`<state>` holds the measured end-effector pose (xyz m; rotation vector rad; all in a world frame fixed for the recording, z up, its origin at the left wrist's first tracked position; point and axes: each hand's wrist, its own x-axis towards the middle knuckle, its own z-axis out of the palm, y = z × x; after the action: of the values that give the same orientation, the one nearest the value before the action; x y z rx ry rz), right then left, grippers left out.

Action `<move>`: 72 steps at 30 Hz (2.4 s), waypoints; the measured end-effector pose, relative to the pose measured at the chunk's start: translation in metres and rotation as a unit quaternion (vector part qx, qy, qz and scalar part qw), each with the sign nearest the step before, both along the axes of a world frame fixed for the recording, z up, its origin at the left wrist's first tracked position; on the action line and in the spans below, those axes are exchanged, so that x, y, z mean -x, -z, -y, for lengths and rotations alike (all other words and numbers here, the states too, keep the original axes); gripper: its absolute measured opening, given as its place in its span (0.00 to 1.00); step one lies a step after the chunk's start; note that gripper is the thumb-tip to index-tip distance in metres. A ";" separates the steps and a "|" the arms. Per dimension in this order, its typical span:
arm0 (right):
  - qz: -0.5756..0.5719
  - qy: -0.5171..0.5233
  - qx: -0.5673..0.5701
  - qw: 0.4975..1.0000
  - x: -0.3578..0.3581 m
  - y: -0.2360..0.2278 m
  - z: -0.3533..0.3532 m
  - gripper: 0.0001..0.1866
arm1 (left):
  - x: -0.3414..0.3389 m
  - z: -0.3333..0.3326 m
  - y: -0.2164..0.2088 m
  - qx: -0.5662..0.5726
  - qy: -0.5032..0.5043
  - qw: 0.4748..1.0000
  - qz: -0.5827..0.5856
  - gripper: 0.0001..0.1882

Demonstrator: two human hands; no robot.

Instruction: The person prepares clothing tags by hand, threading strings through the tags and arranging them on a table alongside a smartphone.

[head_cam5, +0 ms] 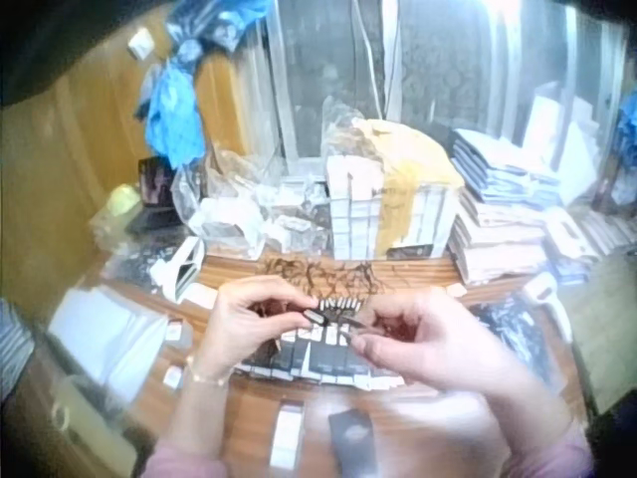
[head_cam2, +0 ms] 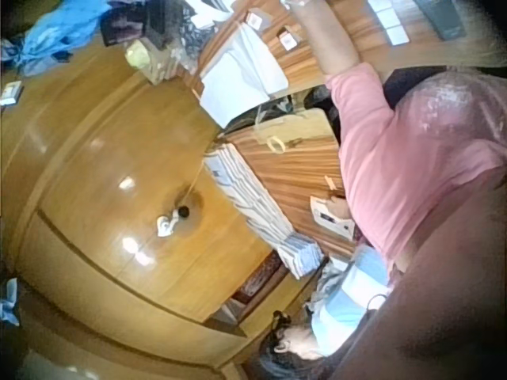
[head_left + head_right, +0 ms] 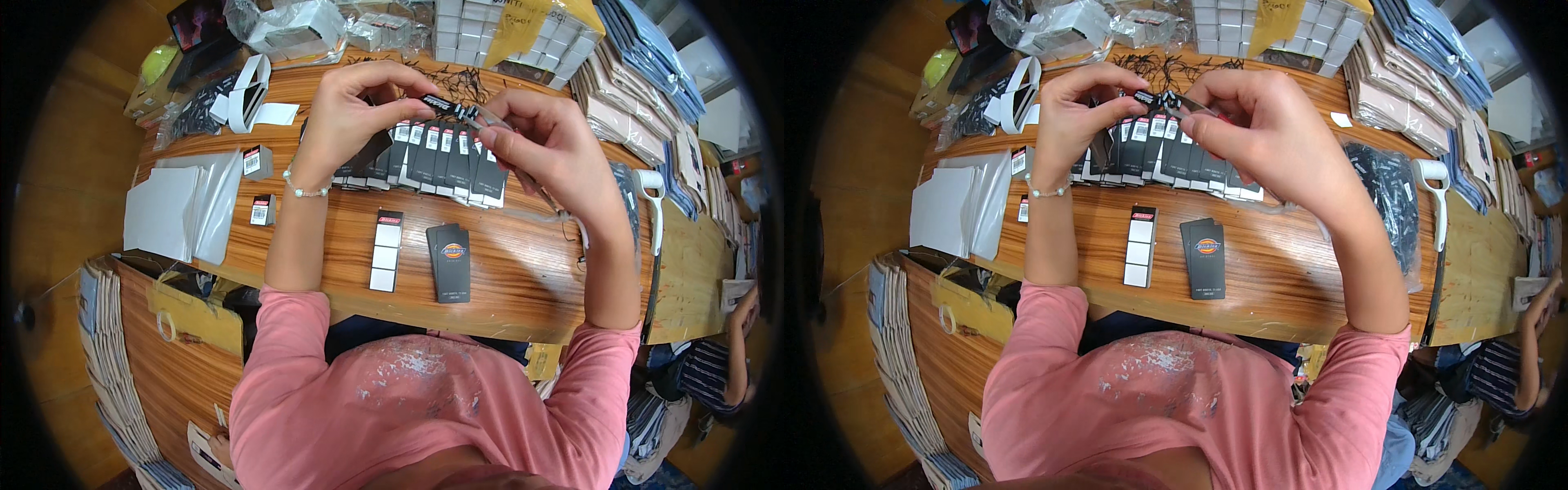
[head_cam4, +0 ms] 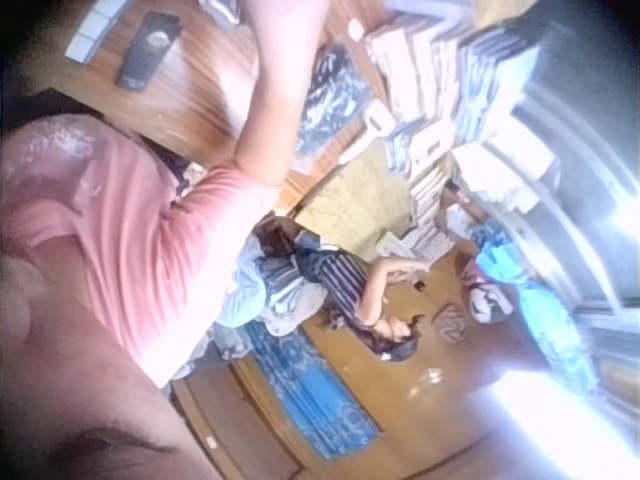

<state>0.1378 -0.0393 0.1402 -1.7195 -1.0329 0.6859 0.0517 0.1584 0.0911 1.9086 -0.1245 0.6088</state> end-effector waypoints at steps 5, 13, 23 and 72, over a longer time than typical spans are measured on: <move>0.011 -0.021 0.015 1.000 0.000 -0.001 -0.007 0.08 | 0.006 -0.003 -0.001 -0.041 0.002 0.999 0.015 0.10; -0.011 -0.026 -0.004 1.000 0.001 0.001 -0.009 0.08 | 0.012 -0.005 -0.009 -0.063 -0.011 0.997 0.031 0.10; -0.029 -0.034 -0.010 0.999 -0.001 0.003 -0.011 0.08 | 0.013 -0.004 -0.009 -0.149 -0.024 0.985 0.081 0.10; -0.122 -0.030 -0.059 0.990 0.001 0.007 -0.001 0.10 | 0.017 0.005 -0.022 -0.082 0.014 0.993 0.086 0.11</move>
<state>0.1373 -0.0383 0.1332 -1.4663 -0.9367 0.8351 0.0346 0.1534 0.1133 2.0062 -0.3197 0.7635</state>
